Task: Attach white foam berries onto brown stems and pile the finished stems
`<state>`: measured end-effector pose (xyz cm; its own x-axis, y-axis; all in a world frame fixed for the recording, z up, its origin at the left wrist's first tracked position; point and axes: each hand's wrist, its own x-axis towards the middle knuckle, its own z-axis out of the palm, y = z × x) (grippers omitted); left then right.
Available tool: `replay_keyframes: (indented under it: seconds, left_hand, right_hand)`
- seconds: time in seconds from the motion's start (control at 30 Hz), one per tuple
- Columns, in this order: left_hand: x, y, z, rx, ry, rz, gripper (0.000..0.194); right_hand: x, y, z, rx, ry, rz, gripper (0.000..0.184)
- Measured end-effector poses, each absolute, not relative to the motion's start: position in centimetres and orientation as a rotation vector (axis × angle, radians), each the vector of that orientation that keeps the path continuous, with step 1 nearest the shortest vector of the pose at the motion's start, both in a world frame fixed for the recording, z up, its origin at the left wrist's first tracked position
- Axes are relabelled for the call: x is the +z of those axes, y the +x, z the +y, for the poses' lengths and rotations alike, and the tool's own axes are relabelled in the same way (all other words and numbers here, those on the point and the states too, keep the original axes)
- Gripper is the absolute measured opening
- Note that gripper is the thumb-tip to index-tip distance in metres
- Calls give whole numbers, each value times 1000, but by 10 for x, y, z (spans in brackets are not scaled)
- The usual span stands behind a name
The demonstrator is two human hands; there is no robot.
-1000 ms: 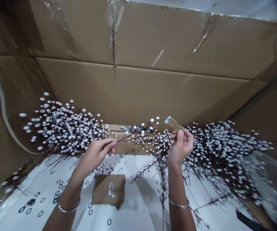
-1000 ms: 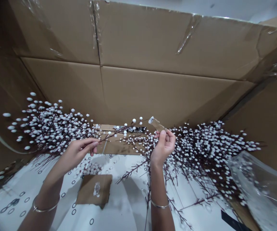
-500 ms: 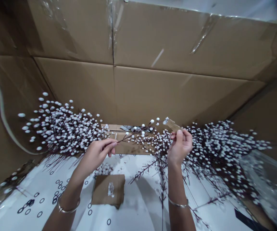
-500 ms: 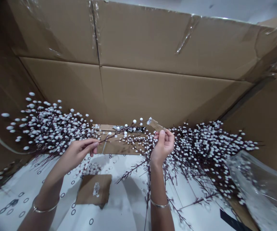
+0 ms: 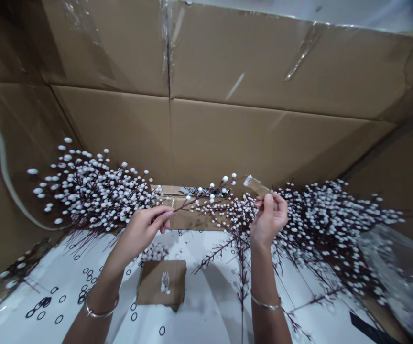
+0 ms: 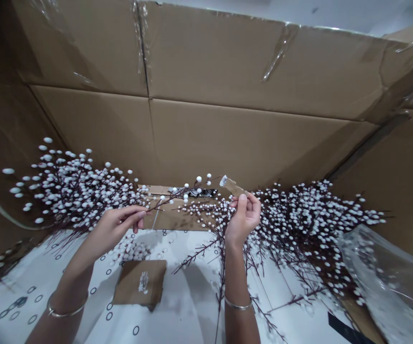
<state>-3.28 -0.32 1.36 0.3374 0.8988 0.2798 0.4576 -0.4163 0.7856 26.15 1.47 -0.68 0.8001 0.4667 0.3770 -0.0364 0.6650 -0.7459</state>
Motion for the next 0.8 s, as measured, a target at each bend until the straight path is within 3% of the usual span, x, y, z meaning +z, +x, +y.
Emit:
replay_keyframes:
  seconds: [0.8]
  left_hand:
    - [13, -39, -2, 996, 1947, 1187, 30]
  right_hand:
    - [-11, 267, 17, 354, -815, -608, 27]
